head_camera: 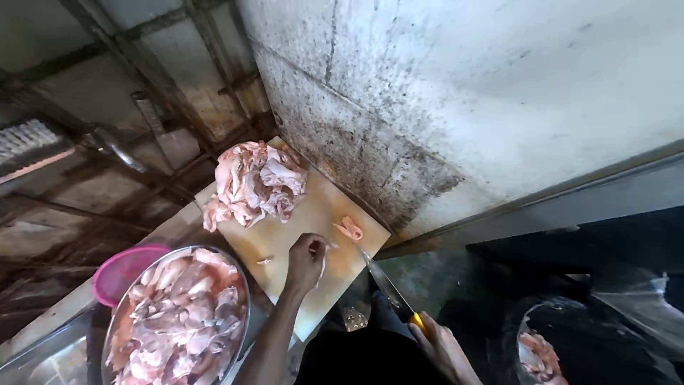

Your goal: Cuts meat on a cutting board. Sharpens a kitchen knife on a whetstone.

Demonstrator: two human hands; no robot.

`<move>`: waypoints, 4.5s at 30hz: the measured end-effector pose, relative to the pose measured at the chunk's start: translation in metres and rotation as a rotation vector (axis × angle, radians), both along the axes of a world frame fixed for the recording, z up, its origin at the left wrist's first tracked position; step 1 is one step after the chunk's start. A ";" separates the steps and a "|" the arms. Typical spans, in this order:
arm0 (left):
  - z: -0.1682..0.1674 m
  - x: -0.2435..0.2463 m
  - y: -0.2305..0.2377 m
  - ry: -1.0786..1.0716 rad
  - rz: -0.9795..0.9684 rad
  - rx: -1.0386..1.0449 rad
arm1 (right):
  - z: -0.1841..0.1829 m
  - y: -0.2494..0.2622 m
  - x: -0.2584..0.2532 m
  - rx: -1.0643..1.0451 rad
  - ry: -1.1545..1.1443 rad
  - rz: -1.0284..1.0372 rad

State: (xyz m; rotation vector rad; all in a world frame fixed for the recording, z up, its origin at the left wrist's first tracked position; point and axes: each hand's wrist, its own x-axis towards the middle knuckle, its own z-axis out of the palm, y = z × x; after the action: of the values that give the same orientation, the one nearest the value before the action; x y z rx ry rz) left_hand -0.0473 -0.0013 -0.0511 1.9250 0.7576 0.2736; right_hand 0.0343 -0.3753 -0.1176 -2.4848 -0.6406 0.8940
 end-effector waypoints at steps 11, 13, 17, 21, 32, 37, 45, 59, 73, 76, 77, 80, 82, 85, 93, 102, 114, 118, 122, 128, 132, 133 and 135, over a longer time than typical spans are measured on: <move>-0.033 0.021 0.030 0.569 -0.561 0.371 | -0.007 -0.022 -0.010 0.014 -0.016 -0.122; -0.046 0.015 0.027 0.602 -0.665 0.399 | -0.009 -0.017 -0.009 0.014 -0.009 -0.109; -0.051 0.015 0.019 0.671 -0.767 0.472 | -0.009 0.000 -0.006 0.017 0.008 -0.044; -0.034 0.013 0.021 0.719 -0.722 0.272 | -0.007 0.014 -0.001 0.033 -0.005 -0.002; -0.063 -0.065 -0.037 0.522 0.116 -0.160 | -0.008 0.055 -0.001 0.030 0.107 -0.001; -0.066 -0.079 -0.049 0.510 0.119 0.113 | -0.007 0.085 -0.010 -0.020 0.211 0.101; -0.088 -0.052 -0.049 0.361 -0.023 0.264 | -0.027 0.101 -0.014 -0.032 0.263 0.181; -0.087 -0.041 -0.045 0.384 -0.066 0.365 | -0.050 0.123 0.020 0.054 0.262 0.351; -0.085 -0.047 -0.046 0.346 -0.046 0.402 | -0.026 0.157 0.026 0.010 0.310 0.441; -0.086 -0.046 -0.048 0.365 -0.046 0.409 | -0.032 0.118 0.025 0.002 0.324 0.436; -0.086 -0.046 -0.048 0.364 -0.046 0.415 | -0.032 0.108 0.024 -0.011 0.342 0.430; -0.089 -0.052 -0.049 0.333 -0.056 0.439 | -0.031 0.107 0.016 -0.012 0.384 0.401; -0.090 -0.054 -0.048 0.299 -0.070 0.453 | -0.032 0.128 0.016 0.014 0.374 0.391; -0.091 -0.058 -0.048 0.278 -0.062 0.459 | -0.039 0.154 0.012 0.077 0.354 0.389; -0.100 -0.062 -0.050 0.215 0.029 0.478 | -0.039 0.065 0.009 -0.044 0.314 0.476; -0.082 -0.063 -0.050 0.368 0.027 0.372 | -0.025 0.040 0.004 -0.014 0.256 0.226; -0.100 -0.086 -0.051 0.105 0.144 0.236 | -0.022 0.083 -0.013 -0.026 0.233 0.259; -0.107 -0.087 -0.056 0.039 0.172 0.261 | -0.022 0.098 -0.021 -0.074 0.191 0.322; -0.110 -0.086 -0.060 -0.034 0.224 0.272 | -0.008 0.112 -0.025 -0.156 0.166 0.358; -0.106 -0.079 -0.062 0.035 0.260 0.292 | 0.002 0.103 -0.025 -0.127 0.105 0.304; -0.110 -0.076 -0.065 0.029 0.317 0.289 | 0.009 0.109 -0.027 -0.150 0.103 0.351; -0.111 -0.075 -0.066 0.020 0.327 0.282 | 0.010 0.112 -0.028 -0.159 0.106 0.359; -0.110 -0.074 -0.067 0.019 0.330 0.278 | 0.010 0.116 -0.030 -0.178 0.109 0.372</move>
State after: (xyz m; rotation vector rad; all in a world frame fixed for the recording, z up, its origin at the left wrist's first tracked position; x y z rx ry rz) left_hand -0.1212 -0.0685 -0.1609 2.0561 1.0983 0.5903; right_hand 0.0046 -0.2597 -0.1075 -2.4894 -1.0478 1.2615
